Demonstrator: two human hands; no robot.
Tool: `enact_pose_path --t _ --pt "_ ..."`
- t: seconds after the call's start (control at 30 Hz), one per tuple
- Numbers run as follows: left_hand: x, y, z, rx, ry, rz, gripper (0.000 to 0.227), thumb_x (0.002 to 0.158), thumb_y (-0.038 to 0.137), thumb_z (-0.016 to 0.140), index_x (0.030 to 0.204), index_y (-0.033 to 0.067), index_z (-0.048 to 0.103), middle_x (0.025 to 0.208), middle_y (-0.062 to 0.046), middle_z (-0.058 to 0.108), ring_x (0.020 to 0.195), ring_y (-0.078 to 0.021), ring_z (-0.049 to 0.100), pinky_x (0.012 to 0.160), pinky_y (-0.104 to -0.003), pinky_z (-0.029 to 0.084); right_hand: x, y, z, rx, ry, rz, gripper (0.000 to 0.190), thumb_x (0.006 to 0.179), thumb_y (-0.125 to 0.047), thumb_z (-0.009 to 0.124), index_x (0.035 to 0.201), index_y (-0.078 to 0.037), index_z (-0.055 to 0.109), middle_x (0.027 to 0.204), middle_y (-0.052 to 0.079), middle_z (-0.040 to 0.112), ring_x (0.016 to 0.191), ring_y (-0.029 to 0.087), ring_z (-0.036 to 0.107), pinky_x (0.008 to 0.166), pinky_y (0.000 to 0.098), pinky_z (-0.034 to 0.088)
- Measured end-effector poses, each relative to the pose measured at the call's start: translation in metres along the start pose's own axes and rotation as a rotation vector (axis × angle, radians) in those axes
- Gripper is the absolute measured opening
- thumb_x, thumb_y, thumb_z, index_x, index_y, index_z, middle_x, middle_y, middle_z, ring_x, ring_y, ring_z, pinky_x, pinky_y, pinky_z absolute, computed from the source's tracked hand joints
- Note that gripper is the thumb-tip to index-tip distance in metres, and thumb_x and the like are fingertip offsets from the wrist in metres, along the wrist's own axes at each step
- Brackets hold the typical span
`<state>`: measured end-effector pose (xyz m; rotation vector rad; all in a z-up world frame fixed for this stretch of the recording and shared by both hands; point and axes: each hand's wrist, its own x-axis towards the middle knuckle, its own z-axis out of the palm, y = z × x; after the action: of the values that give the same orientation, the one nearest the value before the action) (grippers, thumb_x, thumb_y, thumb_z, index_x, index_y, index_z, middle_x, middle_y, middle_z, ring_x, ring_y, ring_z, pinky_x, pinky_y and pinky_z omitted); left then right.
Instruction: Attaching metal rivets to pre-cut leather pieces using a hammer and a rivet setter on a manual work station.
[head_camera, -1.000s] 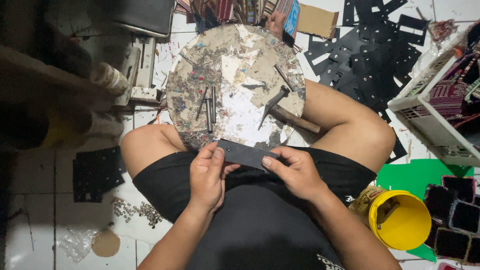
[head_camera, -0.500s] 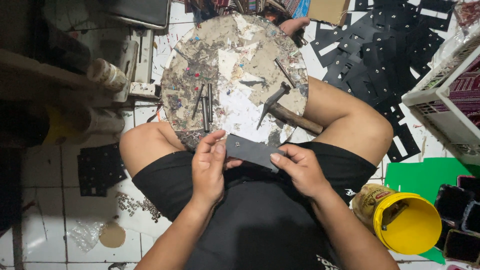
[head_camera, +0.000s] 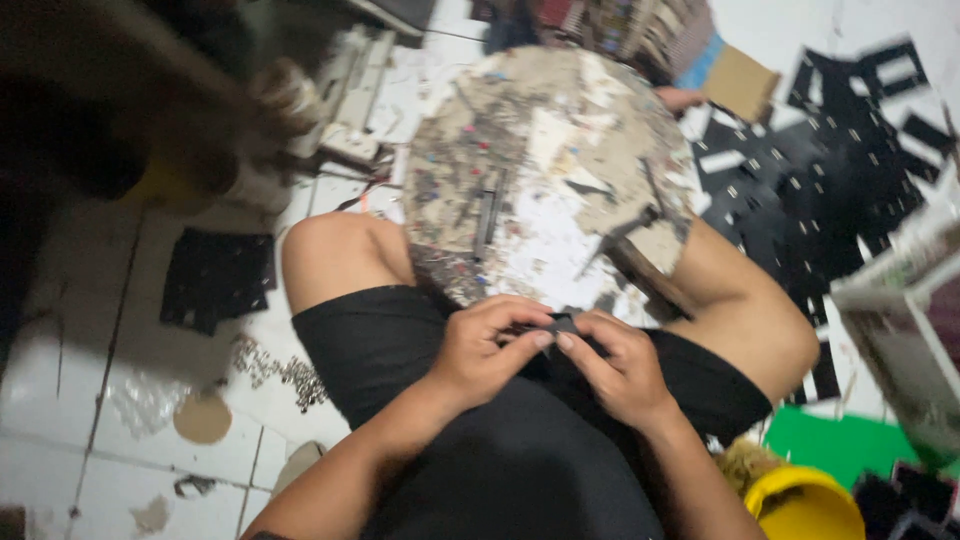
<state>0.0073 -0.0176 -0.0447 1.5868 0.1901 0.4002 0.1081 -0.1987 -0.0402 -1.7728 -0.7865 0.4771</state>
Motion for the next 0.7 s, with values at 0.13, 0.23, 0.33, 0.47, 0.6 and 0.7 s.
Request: enact_pose_path --t 0.13,0.23,0.33,0.47,0.6,0.7 --pt "0.002 -0.001 -0.011 -0.025 0.042 0.088 0.016 0.088 0.013 0.082 0.102 0.0052 0.078 0.103 -0.015 0.077 0.098 -0.0317 0.076 0.083 -0.040 0.061 0.003 0.017 0.005 -0.023 -0.049 -0.083 0.014 0.094 -0.016 0.074 0.085 -0.005 0.076 0.070 0.011 0.066 0.066 0.027 0.066 0.065 0.0378 0.053" --pt "-0.002 -0.002 -0.025 0.042 -0.057 0.054 0.014 0.102 0.019 0.064 0.109 0.0092 0.071 0.118 -0.013 0.070 0.114 -0.0246 0.069 0.105 -0.036 0.051 0.005 0.015 0.009 -0.023 -0.182 -0.080 0.024 0.099 -0.017 0.064 0.076 -0.010 0.058 0.070 0.000 0.055 0.066 0.013 0.050 0.066 0.0282 0.039" --pt "-0.002 -0.005 -0.038 -0.091 -0.169 -0.038 0.012 0.105 0.025 0.061 0.110 0.0181 0.069 0.134 -0.011 0.060 0.128 -0.0223 0.061 0.114 -0.037 0.044 -0.007 0.063 0.009 0.380 -0.207 0.335 0.052 0.099 -0.042 0.058 0.123 0.003 0.070 0.119 0.011 0.072 0.109 0.019 0.063 0.097 0.0321 0.045" --pt "-0.004 -0.008 -0.048 -0.206 -0.202 -0.035 0.014 0.107 0.026 0.060 0.116 0.0195 0.068 0.142 -0.010 0.056 0.136 -0.0221 0.056 0.120 -0.039 0.041 0.001 0.063 0.026 0.512 -0.163 0.434 0.041 0.096 -0.024 0.067 0.122 0.006 0.071 0.109 0.016 0.075 0.098 0.020 0.067 0.089 0.0334 0.051" --pt "0.002 -0.004 -0.054 -0.297 -0.212 -0.138 0.012 0.106 0.025 0.059 0.111 0.0181 0.067 0.143 -0.011 0.052 0.115 -0.0141 0.060 0.064 -0.023 0.060 0.013 0.054 0.034 0.516 -0.248 0.297 0.071 0.096 -0.053 0.062 0.132 0.007 0.064 0.129 0.018 0.069 0.119 0.025 0.064 0.104 0.0400 0.047" --pt "0.007 -0.011 -0.059 -0.214 -0.218 -0.018 0.016 0.109 0.032 0.054 0.113 0.0198 0.065 0.145 -0.013 0.053 0.140 -0.0250 0.053 0.120 -0.043 0.040 0.015 0.040 0.034 0.506 -0.239 0.288 0.059 0.089 -0.030 0.074 0.136 0.005 0.063 0.129 0.018 0.071 0.115 0.025 0.066 0.103 0.0416 0.050"
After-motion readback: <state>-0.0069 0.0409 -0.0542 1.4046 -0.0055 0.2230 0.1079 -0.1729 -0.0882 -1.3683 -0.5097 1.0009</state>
